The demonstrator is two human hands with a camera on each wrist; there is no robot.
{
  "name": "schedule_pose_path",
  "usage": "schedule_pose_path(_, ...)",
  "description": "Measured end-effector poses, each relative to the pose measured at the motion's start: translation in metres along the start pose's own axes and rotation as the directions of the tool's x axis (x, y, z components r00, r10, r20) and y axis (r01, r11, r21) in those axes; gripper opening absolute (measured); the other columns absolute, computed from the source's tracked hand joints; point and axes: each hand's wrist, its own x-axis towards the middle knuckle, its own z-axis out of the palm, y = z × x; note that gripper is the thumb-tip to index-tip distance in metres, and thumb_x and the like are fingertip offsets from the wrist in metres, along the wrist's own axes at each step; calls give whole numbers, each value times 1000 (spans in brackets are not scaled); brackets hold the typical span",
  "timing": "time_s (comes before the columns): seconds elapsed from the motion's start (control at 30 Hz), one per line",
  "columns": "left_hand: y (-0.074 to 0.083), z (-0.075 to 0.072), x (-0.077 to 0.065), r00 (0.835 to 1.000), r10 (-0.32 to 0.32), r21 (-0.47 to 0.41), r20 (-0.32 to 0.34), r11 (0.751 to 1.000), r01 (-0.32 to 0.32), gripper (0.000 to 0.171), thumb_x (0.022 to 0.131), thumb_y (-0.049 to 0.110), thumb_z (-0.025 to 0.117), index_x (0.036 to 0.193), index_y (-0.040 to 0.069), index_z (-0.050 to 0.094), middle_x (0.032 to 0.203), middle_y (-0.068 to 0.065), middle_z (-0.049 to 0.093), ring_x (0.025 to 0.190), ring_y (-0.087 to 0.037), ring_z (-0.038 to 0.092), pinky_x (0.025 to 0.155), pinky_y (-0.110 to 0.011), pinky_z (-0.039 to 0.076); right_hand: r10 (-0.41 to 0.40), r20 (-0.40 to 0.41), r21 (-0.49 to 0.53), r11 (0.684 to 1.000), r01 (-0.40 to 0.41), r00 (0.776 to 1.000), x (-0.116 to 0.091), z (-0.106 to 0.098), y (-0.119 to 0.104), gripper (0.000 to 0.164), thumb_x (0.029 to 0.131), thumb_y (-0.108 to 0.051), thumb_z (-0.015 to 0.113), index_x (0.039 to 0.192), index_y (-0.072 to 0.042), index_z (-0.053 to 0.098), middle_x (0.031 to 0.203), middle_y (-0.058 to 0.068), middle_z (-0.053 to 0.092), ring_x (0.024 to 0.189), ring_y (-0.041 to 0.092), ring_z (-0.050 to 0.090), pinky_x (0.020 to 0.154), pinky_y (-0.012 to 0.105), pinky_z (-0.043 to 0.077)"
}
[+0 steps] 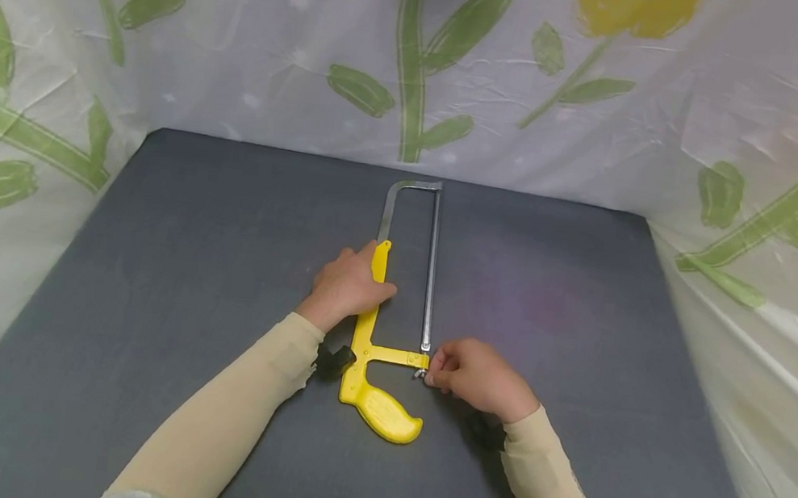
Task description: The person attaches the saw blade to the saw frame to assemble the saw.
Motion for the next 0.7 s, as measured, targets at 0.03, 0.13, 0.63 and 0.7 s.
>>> schedule_pose_path(0.03,1,-1,1,1000,-3,2,6,1000,3,93,96,45,68,174,18,25,148,-22,53,101,-36,62,87,-48,52,-3,2,1,1000,3,1000,0,-1,0,10,93,-6,74,86,-12,75,71,-3,65,61,12,53,57,29,44)
schedule_pose_path(0.13,3,-5,3,1000,-17,0,24,1000,17,94,96,46,68,174,18,24,150,-22,52,105,-37,61,92,-50,52,-4,4,3,1000,4,1000,0,-2,-2,10,93,-6,75,86,-12,75,71,-3,65,61,12,54,58,30,44)
schedule_pose_path(0.63,4,-5,3,1000,-16,2,16,1000,16,91,97,45,70,174,20,27,146,-20,55,105,-35,60,91,-50,52,98,-49,-84,991,-102,994,5,-1,-14,37,86,-46,87,71,-17,71,61,-6,59,56,13,49,54,29,38)
schedule_pose_path(0.7,3,-4,3,1000,-14,0,19,1000,14,91,97,44,70,174,20,27,146,-20,55,106,-35,61,90,-50,52,110,-69,-85,990,-115,992,6,1,-16,38,87,-46,87,69,-16,71,61,-4,61,55,13,51,53,30,39)
